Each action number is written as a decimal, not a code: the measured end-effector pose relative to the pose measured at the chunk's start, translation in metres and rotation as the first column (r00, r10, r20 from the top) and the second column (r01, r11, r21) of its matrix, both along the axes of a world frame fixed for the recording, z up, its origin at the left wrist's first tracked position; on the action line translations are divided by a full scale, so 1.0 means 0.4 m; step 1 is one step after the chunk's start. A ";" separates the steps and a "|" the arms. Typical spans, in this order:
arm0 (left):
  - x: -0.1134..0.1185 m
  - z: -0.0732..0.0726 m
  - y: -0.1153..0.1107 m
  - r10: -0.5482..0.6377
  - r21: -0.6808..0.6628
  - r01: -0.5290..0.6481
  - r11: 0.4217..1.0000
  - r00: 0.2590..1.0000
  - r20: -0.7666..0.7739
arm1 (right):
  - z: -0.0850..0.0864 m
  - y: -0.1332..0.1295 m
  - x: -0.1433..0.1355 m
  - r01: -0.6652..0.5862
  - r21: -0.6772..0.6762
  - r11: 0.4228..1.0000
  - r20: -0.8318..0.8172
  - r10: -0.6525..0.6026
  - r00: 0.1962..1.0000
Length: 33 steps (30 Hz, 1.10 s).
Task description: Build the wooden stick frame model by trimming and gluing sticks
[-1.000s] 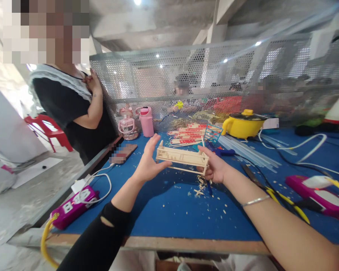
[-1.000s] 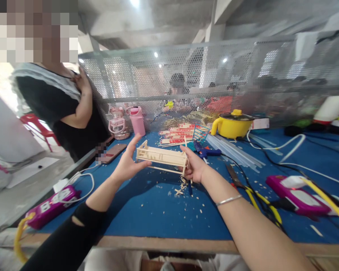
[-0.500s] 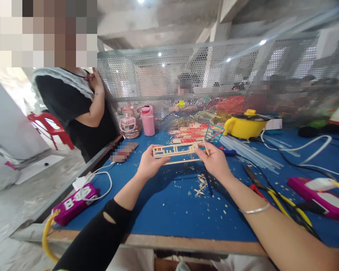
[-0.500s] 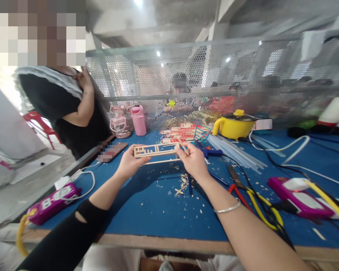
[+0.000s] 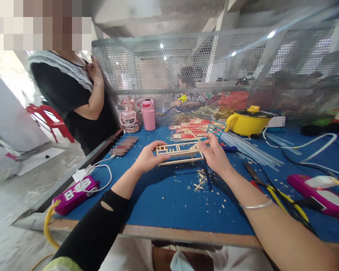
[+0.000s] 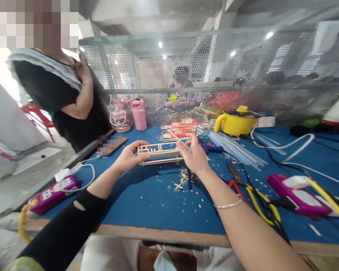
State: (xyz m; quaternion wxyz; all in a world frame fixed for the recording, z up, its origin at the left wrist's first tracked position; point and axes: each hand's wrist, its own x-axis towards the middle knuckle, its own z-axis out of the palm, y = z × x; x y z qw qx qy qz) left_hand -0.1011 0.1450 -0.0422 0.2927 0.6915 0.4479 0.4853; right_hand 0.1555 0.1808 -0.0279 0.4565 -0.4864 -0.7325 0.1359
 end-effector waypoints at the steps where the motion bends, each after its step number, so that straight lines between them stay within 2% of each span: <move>1: 0.002 0.001 -0.002 0.009 0.017 -0.009 1.000 1.000 -0.009 | 0.008 -0.006 0.001 0.015 0.048 0.999 0.024 -0.016 1.000; 3: 0.006 0.004 -0.004 0.006 0.029 -0.006 1.000 1.000 0.005 | 0.023 -0.016 0.002 0.000 0.158 0.987 0.112 -0.018 0.994; 5: 0.008 0.008 -0.005 -0.023 -0.004 0.024 1.000 0.998 0.053 | 0.032 -0.020 0.002 -0.098 0.256 0.962 0.231 0.038 0.972; 8: 0.006 0.022 -0.011 -0.094 -0.119 0.114 0.986 0.982 0.166 | 0.033 -0.021 0.001 -0.281 0.322 0.904 0.329 0.171 0.928; 11: 0.001 0.040 -0.021 -0.126 -0.208 0.178 0.962 0.963 0.238 | 0.030 -0.023 -0.001 -0.353 0.354 0.866 0.343 0.231 0.910; 16: -0.002 0.054 -0.031 -0.135 -0.242 0.179 0.954 0.973 0.189 | 0.033 -0.030 -0.006 -0.362 0.380 0.851 0.346 0.232 0.909; 20: 0.006 0.054 -0.034 -0.127 -0.210 0.164 0.964 0.976 0.178 | 0.033 -0.032 -0.008 -0.348 0.397 0.849 0.329 0.222 0.918; 27: 0.014 0.051 -0.037 -0.169 -0.223 0.211 0.952 0.967 0.192 | 0.031 -0.037 -0.013 -0.347 0.447 0.825 0.348 0.197 0.917; 33: 0.011 0.048 -0.036 -0.175 -0.206 0.209 0.956 0.970 0.169 | 0.036 -0.041 -0.015 -0.362 0.439 0.822 0.364 0.206 0.908</move>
